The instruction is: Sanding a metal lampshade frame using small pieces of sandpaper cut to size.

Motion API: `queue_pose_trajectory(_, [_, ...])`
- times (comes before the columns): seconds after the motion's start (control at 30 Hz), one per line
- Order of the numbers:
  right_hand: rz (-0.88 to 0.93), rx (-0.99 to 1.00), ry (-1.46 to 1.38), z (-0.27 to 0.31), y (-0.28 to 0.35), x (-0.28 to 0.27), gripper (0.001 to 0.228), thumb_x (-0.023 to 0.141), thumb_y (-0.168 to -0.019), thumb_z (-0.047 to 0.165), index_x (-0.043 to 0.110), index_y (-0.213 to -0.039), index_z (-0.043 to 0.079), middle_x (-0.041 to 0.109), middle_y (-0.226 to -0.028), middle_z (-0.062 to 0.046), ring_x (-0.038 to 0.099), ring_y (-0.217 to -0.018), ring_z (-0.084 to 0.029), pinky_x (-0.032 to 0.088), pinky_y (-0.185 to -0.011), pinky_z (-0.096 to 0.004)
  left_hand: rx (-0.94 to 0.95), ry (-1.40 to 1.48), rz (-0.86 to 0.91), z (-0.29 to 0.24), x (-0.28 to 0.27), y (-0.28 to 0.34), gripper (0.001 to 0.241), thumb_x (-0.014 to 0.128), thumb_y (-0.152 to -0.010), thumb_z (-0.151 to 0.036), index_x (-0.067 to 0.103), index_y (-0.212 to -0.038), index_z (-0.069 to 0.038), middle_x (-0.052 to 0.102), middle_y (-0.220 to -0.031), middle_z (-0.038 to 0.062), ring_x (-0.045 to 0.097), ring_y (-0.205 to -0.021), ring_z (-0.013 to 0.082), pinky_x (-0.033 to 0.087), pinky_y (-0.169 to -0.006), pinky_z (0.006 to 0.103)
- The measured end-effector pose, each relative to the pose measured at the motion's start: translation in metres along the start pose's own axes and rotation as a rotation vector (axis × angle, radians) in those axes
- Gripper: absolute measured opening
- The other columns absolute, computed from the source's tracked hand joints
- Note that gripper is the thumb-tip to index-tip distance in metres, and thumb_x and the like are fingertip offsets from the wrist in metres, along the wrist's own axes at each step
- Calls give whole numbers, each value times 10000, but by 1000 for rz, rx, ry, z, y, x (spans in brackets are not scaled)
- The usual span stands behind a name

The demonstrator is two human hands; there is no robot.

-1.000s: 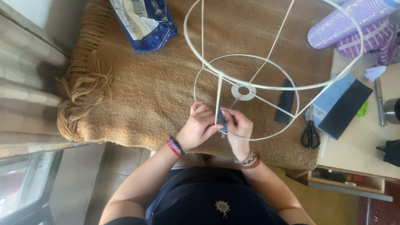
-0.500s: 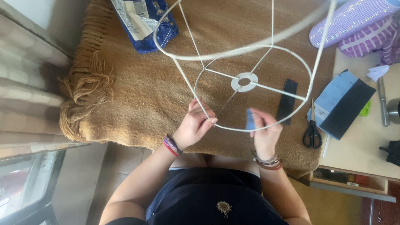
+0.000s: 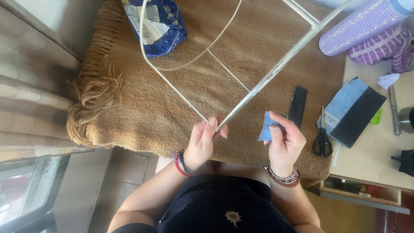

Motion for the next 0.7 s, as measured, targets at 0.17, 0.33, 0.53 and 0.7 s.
queue_pose_trajectory(0.17, [183, -89, 57, 19, -2, 18, 279, 578, -991, 74, 707, -1204, -52, 694, -800, -153, 616, -468, -151, 512, -418, -246, -99, 6, -60, -1, 9, 29, 549, 291, -1129, -241, 628, -746, -38, 410, -566, 13, 296, -528, 79, 333, -523, 219])
queue_pose_trajectory(0.33, [329, -135, 219, 30, -7, 50, 348, 483, -1037, 38, 654, -1336, -8, 701, -1015, -170, 674, -644, -206, 554, -552, -296, -154, 8, -82, 20, 6, 41, 533, 322, -1122, -238, 631, -729, -54, 465, -587, 30, 324, -534, 80, 335, -527, 219])
queue_pose_trajectory(0.53, [393, -156, 423, 42, 2, 53, 534, 631, -996, 211, 522, -1494, 54, 646, -1144, -231, 708, -693, -292, 587, -555, -347, -246, 11, -120, 26, 8, 41, 555, 315, -1122, -296, 600, -701, -74, 477, -575, 38, 313, -513, 80, 332, -522, 226])
queue_pose_trajectory(0.7, [380, -131, 462, 34, 7, 54, 647, 722, -935, 122, 485, -1534, 66, 624, -1057, -254, 697, -592, -302, 571, -485, -349, -281, -36, -123, 24, 11, 38, 566, 298, -1121, -321, 554, -674, -86, 380, -520, 10, 307, -493, 90, 316, -512, 222])
Point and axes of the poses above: each hand's wrist, its own y-axis away from the middle knuckle, its own x-axis out of the palm, z = x × y, the point moved 7 cm from there along -y, towards the middle knuckle
